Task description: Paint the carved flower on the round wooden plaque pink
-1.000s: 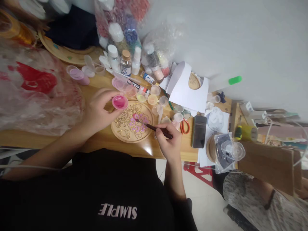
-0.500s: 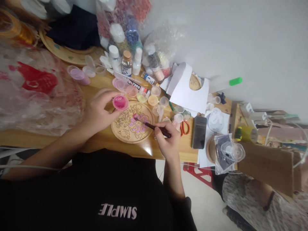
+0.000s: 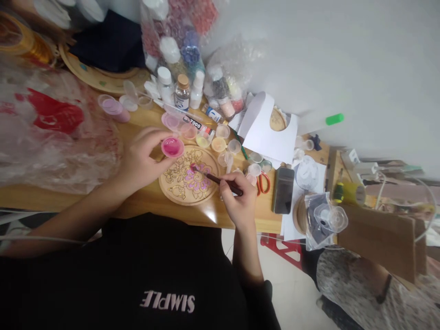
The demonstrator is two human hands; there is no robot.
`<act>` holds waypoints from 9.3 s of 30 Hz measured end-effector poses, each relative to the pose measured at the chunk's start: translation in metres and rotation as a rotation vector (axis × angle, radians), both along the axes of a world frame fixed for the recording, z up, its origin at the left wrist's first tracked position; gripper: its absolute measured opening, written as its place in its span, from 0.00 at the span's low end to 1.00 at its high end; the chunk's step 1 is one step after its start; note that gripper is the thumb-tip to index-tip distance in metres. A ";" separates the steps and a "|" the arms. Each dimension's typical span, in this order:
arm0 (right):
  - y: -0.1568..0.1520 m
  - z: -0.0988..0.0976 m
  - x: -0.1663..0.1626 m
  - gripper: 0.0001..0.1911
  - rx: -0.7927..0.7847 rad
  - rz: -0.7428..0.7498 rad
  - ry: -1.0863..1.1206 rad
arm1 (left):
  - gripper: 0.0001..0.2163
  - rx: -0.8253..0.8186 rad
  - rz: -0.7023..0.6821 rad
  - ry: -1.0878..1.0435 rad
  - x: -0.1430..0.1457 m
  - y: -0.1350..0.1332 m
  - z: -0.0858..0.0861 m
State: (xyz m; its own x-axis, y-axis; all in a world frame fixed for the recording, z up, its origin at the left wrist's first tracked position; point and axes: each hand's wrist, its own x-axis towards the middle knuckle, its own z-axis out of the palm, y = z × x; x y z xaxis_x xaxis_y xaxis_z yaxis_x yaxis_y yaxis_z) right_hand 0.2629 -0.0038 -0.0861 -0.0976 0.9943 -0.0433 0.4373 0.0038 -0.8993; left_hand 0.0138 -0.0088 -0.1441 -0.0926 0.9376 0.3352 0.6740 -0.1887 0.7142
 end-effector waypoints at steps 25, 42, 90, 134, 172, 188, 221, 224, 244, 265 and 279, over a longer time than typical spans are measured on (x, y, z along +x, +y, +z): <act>0.000 0.000 -0.001 0.03 0.023 -0.010 0.029 | 0.10 0.017 -0.022 -0.014 0.000 -0.001 -0.001; 0.002 0.000 0.000 0.02 0.021 0.005 0.043 | 0.11 0.015 -0.013 -0.004 -0.001 0.001 -0.002; 0.004 -0.001 -0.001 0.03 0.041 -0.020 0.027 | 0.10 0.006 -0.016 -0.041 0.000 0.000 0.000; 0.011 0.012 -0.015 0.03 -0.052 0.090 -0.033 | 0.09 0.118 -0.119 -0.032 -0.009 0.011 0.000; -0.040 -0.040 -0.046 0.07 0.216 -0.275 0.109 | 0.12 0.334 -0.332 -0.003 -0.029 0.040 -0.037; -0.035 -0.043 -0.050 0.08 0.211 -0.302 0.123 | 0.15 0.258 -0.319 0.045 -0.034 0.038 -0.036; -0.017 -0.032 -0.044 0.12 0.078 -0.383 0.512 | 0.09 0.329 -0.337 0.040 -0.029 0.038 -0.036; -0.013 -0.026 -0.053 0.12 0.120 -0.318 0.430 | 0.11 0.293 -0.325 0.056 -0.029 0.038 -0.038; 0.001 -0.023 -0.078 0.15 0.086 -0.171 0.317 | 0.08 0.398 -0.364 -0.017 -0.028 0.039 -0.036; 0.007 -0.040 -0.071 0.16 -0.101 -0.207 0.633 | 0.09 0.395 -0.322 0.009 -0.030 0.034 -0.034; -0.004 -0.016 -0.075 0.13 0.046 -0.175 0.450 | 0.10 0.506 -0.360 0.028 -0.028 0.038 -0.028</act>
